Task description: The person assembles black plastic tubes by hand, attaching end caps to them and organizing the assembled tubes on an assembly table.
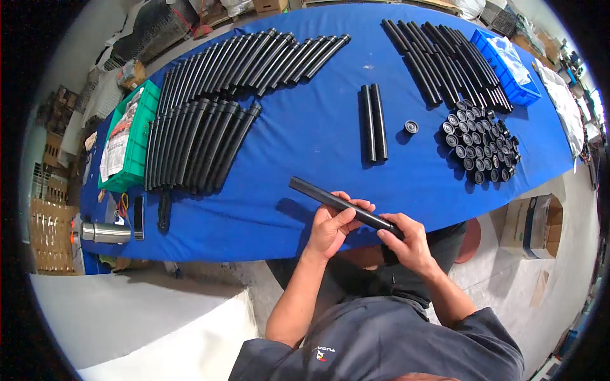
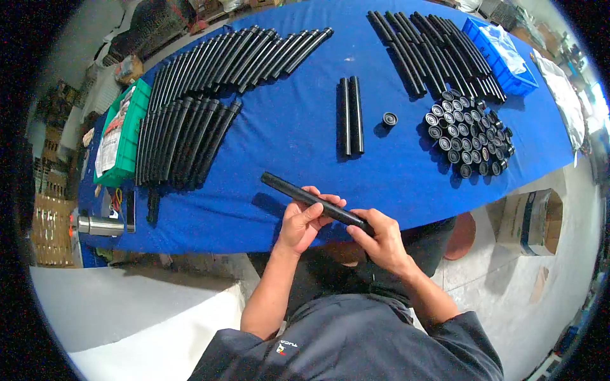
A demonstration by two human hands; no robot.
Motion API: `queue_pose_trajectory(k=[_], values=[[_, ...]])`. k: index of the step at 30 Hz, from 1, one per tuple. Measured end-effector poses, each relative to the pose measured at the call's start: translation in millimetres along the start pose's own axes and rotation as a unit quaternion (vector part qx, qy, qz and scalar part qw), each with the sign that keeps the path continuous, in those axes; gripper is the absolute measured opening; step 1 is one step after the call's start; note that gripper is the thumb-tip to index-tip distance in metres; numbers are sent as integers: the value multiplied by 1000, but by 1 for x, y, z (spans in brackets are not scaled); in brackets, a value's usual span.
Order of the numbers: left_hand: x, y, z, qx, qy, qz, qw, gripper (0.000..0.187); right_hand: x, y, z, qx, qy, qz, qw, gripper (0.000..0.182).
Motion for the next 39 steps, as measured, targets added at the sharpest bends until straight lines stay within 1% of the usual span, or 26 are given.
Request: queue_pose_trajectory(k=[2, 3, 4, 5, 6, 8, 10, 11, 13, 14, 16, 17, 18, 21, 23, 24, 25, 26, 27, 28, 31, 32, 34, 36, 38, 39], values=[[0, 1, -2, -3, 7, -1, 1000, 30, 3, -2, -6, 109, 91, 167, 976, 38], [2, 2, 0, 1, 0, -5, 1000, 30, 3, -5, -7, 111, 95, 172, 974, 38], [2, 1, 2, 7, -9, -6, 1000, 30, 1, -2, -2, 29, 29, 51, 998, 38], [1, 1, 2, 14, -15, -5, 1000, 31, 0, -3, 3, -58, -38, -68, 995, 39], [1, -1, 2, 12, -10, -5, 1000, 30, 2, -2, 2, -143, -104, -185, 967, 39], [-1, -1, 1, 7, -3, -8, 1000, 29, -1, 2, 0, -7, -5, -6, 1000, 41], [-2, 0, 1, 12, -5, -1, 1000, 29, 2, -3, -4, 132, 105, 182, 969, 41], [-1, -1, 2, 15, -5, 4, 1000, 29, 1, 1, -7, 137, 116, 188, 966, 43], [0, 2, 0, 10, -20, 0, 1000, 28, 2, -3, 1, -3, 8, 3, 1000, 43], [1, 2, 0, 7, -27, 0, 1000, 28, 3, -2, 2, -75, -45, -92, 992, 44], [1, 0, 0, 5, -13, -1, 1000, 28, 1, 8, 3, -148, -68, -135, 977, 43], [-1, -1, 0, 5, -6, -2, 1000, 28, -3, 7, 4, -29, 6, 10, 1000, 42], [-1, -1, -2, 5, -9, -1, 1000, 28, -3, 0, 3, 93, 78, 152, 981, 41], [-1, 1, -5, 7, -15, -1, 1000, 26, 2, -7, -3, 139, 106, 159, 972, 39], [0, 1, -1, 4, -21, -4, 1000, 27, 1, -2, 3, -1, -8, -24, 1000, 38], [1, 1, 0, 4, -15, -2, 1000, 27, 2, 1, 3, -72, -65, -115, 989, 38], [0, 0, 0, 3, -10, 1, 1000, 27, 1, 3, 3, -141, -77, -158, 974, 37], [-1, -1, 1, 3, -7, 2, 1000, 27, -1, 0, 5, -78, -38, -80, 993, 38], [-2, -1, 1, 2, -5, 3, 1000, 27, -2, -3, 4, 19, 26, 37, 999, 38], [-2, 0, 2, 3, -7, 4, 1000, 27, -1, -7, 2, 117, 90, 153, 977, 38], [-1, -1, 4, 5, -20, 7, 1000, 27, 2, -8, 1, 117, 73, 127, 982, 38], [-1, 0, 5, 2, -27, 8, 1000, 27, 0, -5, 3, 45, 13, 25, 999, 38], [0, -1, 3, -5, -24, 8, 1000, 27, 1, 0, 7, -101, -105, -179, 973, 39], [-2, -1, -1, -16, -10, 2, 1000, 27, 0, -1, 2, 5, 8, -11, 1000, 39], [-3, 0, 0, -2, -12, 2, 1000, 27, 2, -3, -4, 143, 108, 177, 968, 39], [-2, -1, 1, 5, -10, 4, 1000, 27, 3, -6, -5, 151, 102, 168, 969, 38]])
Point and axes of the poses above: each hand's wrist, its own x-axis away from the middle knuckle, its own z-axis out of the back of the hand, y = z × x, the point moved 3 cm from there along -x, towards the middle knuckle, and after that the axes turned 6 degrees about -z, right-handed, at the moved point
